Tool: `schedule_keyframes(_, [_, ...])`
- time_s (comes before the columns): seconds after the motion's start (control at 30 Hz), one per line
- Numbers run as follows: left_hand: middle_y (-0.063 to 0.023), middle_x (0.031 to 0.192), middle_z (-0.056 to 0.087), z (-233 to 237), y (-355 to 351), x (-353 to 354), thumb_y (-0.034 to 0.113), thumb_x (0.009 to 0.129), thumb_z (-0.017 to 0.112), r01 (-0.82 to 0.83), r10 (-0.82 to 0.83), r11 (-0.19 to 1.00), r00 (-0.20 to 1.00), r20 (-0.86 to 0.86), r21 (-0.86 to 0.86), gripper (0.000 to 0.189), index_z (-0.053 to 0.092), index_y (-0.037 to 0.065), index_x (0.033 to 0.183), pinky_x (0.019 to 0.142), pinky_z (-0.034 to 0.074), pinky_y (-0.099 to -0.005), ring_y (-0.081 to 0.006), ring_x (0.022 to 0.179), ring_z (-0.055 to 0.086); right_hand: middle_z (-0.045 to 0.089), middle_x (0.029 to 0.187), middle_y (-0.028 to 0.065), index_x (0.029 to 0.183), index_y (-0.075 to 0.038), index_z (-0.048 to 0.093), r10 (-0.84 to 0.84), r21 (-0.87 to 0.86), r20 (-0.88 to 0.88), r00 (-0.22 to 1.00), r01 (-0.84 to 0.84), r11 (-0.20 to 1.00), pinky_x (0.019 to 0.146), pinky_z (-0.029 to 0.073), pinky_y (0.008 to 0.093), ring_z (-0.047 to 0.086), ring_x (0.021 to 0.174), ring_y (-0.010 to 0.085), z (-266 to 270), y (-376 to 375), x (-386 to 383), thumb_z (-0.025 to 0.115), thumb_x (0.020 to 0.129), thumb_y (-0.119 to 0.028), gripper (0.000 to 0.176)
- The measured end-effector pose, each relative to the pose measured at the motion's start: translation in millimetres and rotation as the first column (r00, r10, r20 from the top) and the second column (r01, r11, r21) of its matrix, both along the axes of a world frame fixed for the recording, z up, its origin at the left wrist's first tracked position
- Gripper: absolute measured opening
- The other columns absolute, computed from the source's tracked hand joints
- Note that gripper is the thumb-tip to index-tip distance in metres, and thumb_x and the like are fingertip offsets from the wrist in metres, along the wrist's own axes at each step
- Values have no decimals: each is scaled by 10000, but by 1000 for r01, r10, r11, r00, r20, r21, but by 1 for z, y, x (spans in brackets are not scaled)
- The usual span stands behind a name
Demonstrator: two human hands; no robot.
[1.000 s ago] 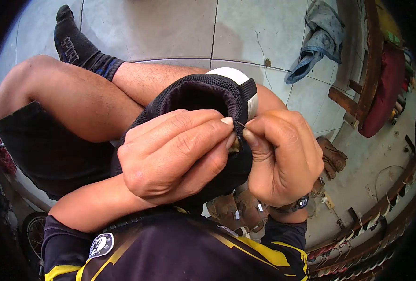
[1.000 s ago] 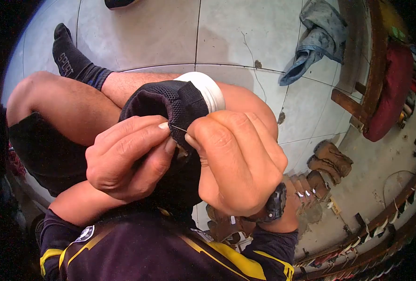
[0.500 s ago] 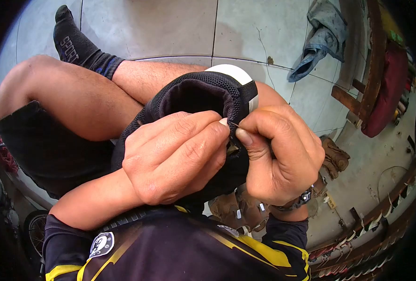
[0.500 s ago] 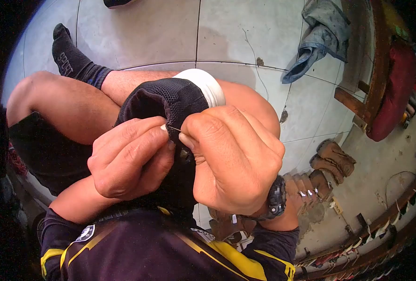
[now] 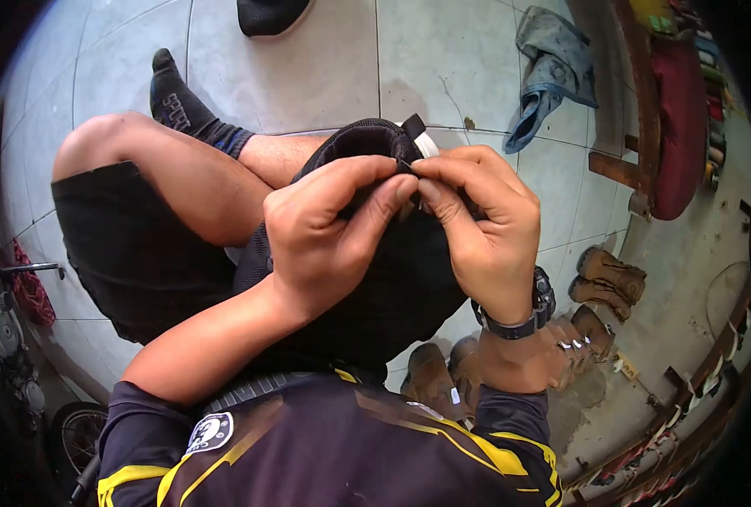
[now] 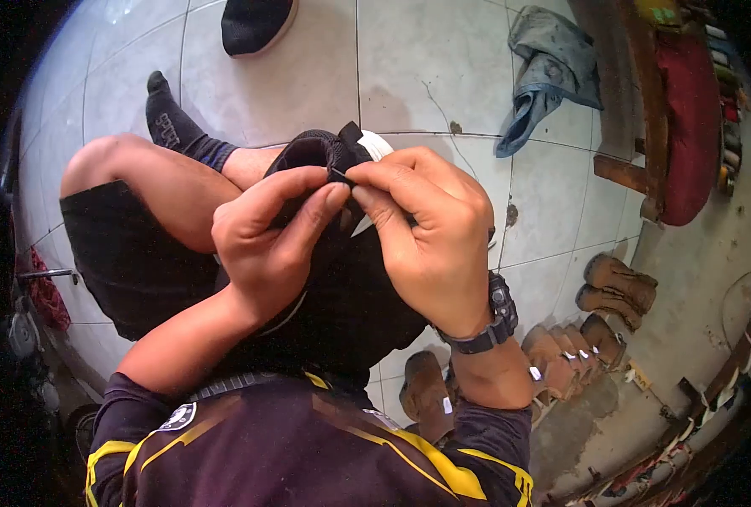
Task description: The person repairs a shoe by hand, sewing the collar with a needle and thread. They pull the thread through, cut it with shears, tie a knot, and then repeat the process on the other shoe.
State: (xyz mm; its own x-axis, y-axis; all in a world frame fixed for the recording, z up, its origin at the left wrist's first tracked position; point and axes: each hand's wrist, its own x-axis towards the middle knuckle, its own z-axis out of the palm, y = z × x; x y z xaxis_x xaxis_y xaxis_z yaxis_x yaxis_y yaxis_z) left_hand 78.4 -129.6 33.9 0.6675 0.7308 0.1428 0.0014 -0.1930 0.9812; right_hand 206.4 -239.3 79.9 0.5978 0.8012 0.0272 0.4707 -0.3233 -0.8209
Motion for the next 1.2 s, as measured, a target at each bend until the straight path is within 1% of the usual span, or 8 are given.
schedule_keyframes(0.07, [-128,804,722,1,-4,0,29,866,791,2,0,1000,999,45,-28,132,722,-40,955,623,546,-278,-182,683,708,681,896,87,968,65,703,-3,14,-6,1000,3,1000,699,519,247,651,779,125,-1,-7,-4,715,899,47,72])
schedule_keyframes(0.13, [-134,816,725,2,-9,0,24,860,789,3,-3,1000,999,45,8,132,724,-40,955,628,551,-283,-193,691,713,702,836,105,900,-11,735,-142,1,10,990,142,990,646,503,336,672,709,249,0,-7,-10,749,838,-13,64])
schedule_keyframes(0.3, [-157,851,732,2,-14,0,-4,815,778,-23,11,987,997,78,156,156,723,-42,957,644,571,-322,-258,711,727,671,813,142,849,-13,658,-92,103,308,947,63,993,635,492,400,637,702,357,-5,-11,-16,732,795,19,97])
schedule_keyframes(0.47, [-164,851,721,-4,-12,4,-25,801,756,-59,11,934,990,138,352,150,708,-40,942,644,572,-341,-292,713,720,665,814,158,867,11,645,-117,172,344,932,59,983,656,507,409,642,704,355,-14,-9,-25,719,793,65,118])
schedule_keyframes(0.7, [-159,882,719,-9,-8,3,-44,779,735,-59,-37,838,986,165,543,180,691,-36,954,666,584,-356,-303,749,719,668,779,142,868,34,659,-148,211,165,975,112,971,629,498,329,644,681,264,-22,-11,-25,707,815,87,90])
schedule_keyframes(0.9, [-179,883,727,-11,-9,1,-67,750,758,-9,-73,828,990,124,560,213,711,-43,957,699,594,-356,-306,778,740,679,769,93,882,41,679,-159,204,-13,987,158,966,654,491,278,625,697,158,-26,-15,-24,719,827,83,80])
schedule_keyframes(1.13, [-146,875,712,-15,-8,3,-40,761,739,-2,-102,793,986,136,609,190,690,-25,943,666,584,-360,-298,718,703,680,769,94,875,33,685,-156,227,-54,986,165,960,647,486,279,625,694,158,-29,-18,-22,722,829,77,75])
schedule_keyframes(1.2, [-141,864,716,-5,-2,2,-24,765,754,15,-64,881,994,86,473,177,703,-19,934,644,575,-350,-291,701,704,689,783,103,882,24,694,-143,162,-112,983,160,974,647,492,296,641,702,178,-20,-13,-20,731,836,55,67])
